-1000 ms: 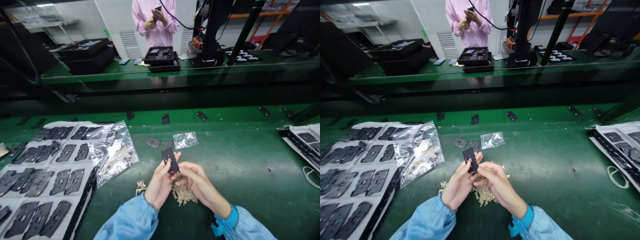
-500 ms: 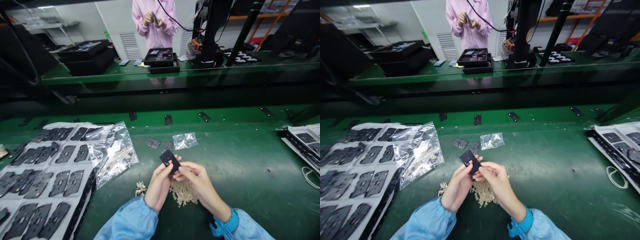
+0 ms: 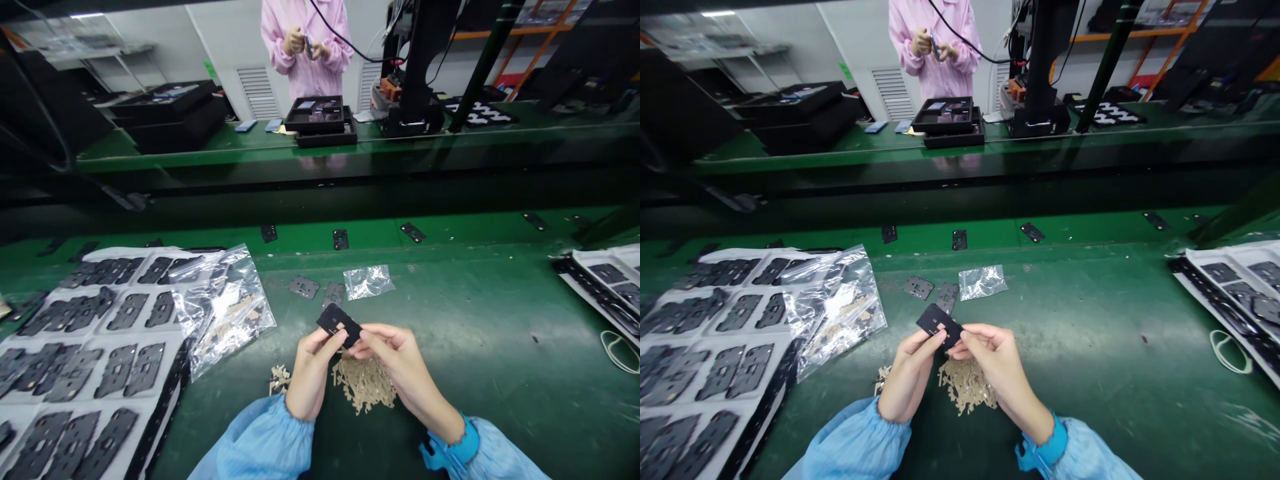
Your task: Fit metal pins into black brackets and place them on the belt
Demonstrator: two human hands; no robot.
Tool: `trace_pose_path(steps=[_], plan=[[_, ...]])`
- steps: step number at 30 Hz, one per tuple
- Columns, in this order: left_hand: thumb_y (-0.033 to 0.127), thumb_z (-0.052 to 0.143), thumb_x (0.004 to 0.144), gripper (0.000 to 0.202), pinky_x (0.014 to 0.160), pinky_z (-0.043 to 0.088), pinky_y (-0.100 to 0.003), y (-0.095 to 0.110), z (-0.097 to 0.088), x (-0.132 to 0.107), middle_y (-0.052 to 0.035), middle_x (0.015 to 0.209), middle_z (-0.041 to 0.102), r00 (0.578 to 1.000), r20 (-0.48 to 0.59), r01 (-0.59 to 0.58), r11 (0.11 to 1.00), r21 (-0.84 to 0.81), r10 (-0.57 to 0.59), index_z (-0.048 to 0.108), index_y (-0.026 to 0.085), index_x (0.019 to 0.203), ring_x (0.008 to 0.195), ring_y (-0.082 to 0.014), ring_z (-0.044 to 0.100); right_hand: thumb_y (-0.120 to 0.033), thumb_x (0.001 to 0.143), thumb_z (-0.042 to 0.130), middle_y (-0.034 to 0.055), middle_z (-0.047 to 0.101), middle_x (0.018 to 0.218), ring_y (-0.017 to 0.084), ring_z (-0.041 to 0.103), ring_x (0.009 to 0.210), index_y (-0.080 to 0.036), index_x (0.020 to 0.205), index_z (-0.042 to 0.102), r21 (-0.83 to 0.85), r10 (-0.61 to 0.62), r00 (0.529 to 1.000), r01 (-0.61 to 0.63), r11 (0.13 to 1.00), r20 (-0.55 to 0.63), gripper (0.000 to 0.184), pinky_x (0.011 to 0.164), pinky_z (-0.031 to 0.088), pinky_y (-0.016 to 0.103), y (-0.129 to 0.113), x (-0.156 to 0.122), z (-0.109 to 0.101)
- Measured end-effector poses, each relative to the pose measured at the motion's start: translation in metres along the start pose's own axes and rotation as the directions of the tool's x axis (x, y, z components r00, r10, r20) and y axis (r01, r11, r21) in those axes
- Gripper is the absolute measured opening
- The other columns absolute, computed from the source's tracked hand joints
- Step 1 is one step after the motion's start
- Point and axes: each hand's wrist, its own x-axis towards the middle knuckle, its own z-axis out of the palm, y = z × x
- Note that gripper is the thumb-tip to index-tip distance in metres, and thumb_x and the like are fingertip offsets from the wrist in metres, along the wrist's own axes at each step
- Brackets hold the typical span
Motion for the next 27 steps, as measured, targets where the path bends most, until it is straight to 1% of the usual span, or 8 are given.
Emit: trace_pose_path(steps=[6,10,13,15,17,20,23,27], plan=[[0.022,0.062,0.08,0.011,0.084,0.04,-0.029,-0.007,-0.001,0.001,-0.0045,0.085,0.067,0.999,0.03,0.039,0.993,-0.109,-0.036,0.07,0.015,0.083,0.086,-0.0164,0.056,-0.033,0.071,0.073,0.0068,0.072,0.073,0.016,0.068,0.066,-0.013,0.094,0.068,0.019,0.01,0.998,-0.011,1.0,0.058,0.031,0.067,0.055,0.027,0.001,-0.001,0.003],[0.023,0.063,0.079,0.01,0.081,0.042,-0.029,-0.011,-0.001,0.0,-0.0044,0.084,0.064,0.996,0.028,0.083,0.986,-0.145,-0.08,0.068,0.016,0.083,0.083,-0.0161,0.056,-0.035,0.072,0.072,0.0031,0.068,0.066,0.014,0.064,0.058,-0.014,0.091,0.065,-0.033,-0.006,0.995,0.01,0.999,0.103,0.029,0.055,0.054,0.024,0.003,-0.001,0.004],[0.021,0.064,0.078,0.012,0.088,0.039,-0.03,-0.005,-0.001,-0.002,-0.0062,0.096,0.062,0.998,0.015,-0.066,0.998,0.003,0.065,0.068,0.016,0.087,0.096,-0.0197,0.054,-0.035,0.076,0.068,0.0022,0.065,0.061,0.014,0.062,0.054,-0.015,0.084,0.065,-0.133,-0.094,0.994,0.102,0.986,0.065,0.023,0.053,0.053,0.025,0.004,0.0,0.0],[0.022,0.064,0.077,0.014,0.088,0.039,-0.03,0.001,-0.003,-0.002,-0.0072,0.1,0.059,0.982,0.02,-0.189,0.971,0.144,0.188,0.067,0.017,0.09,0.099,-0.0213,0.053,-0.035,0.078,0.065,0.003,0.064,0.065,0.015,0.062,0.056,-0.016,0.083,0.066,-0.247,-0.159,0.984,0.175,0.953,0.084,0.019,0.054,0.053,0.026,0.002,0.001,-0.004],[0.022,0.064,0.077,0.015,0.084,0.041,-0.03,0.006,-0.005,-0.002,-0.0077,0.098,0.059,0.96,0.044,-0.277,0.922,0.269,0.275,0.066,0.017,0.091,0.093,-0.0209,0.055,-0.032,0.082,0.061,0.0042,0.062,0.072,0.016,0.062,0.058,-0.017,0.08,0.067,-0.387,-0.226,0.963,0.267,0.883,0.149,0.016,0.054,0.053,0.027,0.0,0.0,-0.007],[0.021,0.062,0.079,0.009,0.075,0.043,-0.029,0.008,-0.008,-0.001,-0.0069,0.086,0.06,0.936,0.107,-0.349,0.85,0.395,0.335,0.067,0.018,0.085,0.082,-0.0194,0.056,-0.025,0.087,0.053,0.0046,0.06,0.073,0.015,0.059,0.06,-0.019,0.079,0.067,-0.555,-0.309,0.915,0.404,0.727,0.261,0.017,0.056,0.05,0.026,-0.004,-0.001,-0.01],[0.019,0.062,0.078,0.007,0.073,0.043,-0.031,0.009,-0.01,0.001,-0.0067,0.079,0.062,0.917,0.162,-0.398,0.794,0.46,0.365,0.069,0.019,0.079,0.079,-0.02,0.056,-0.02,0.089,0.048,0.0045,0.059,0.072,0.015,0.057,0.062,-0.02,0.085,0.066,-0.641,-0.366,0.867,0.497,0.585,0.337,0.019,0.061,0.047,0.027,-0.006,-0.002,-0.012],[0.018,0.064,0.076,0.007,0.072,0.042,-0.033,0.013,-0.01,0.003,-0.0058,0.075,0.064,0.868,0.22,-0.487,0.682,0.546,0.445,0.071,0.021,0.077,0.076,-0.0203,0.056,-0.016,0.091,0.041,0.0053,0.058,0.076,0.016,0.055,0.066,-0.019,0.092,0.064,-0.721,-0.402,0.813,0.569,0.396,0.421,0.024,0.062,0.044,0.027,-0.006,-0.002,-0.015]])
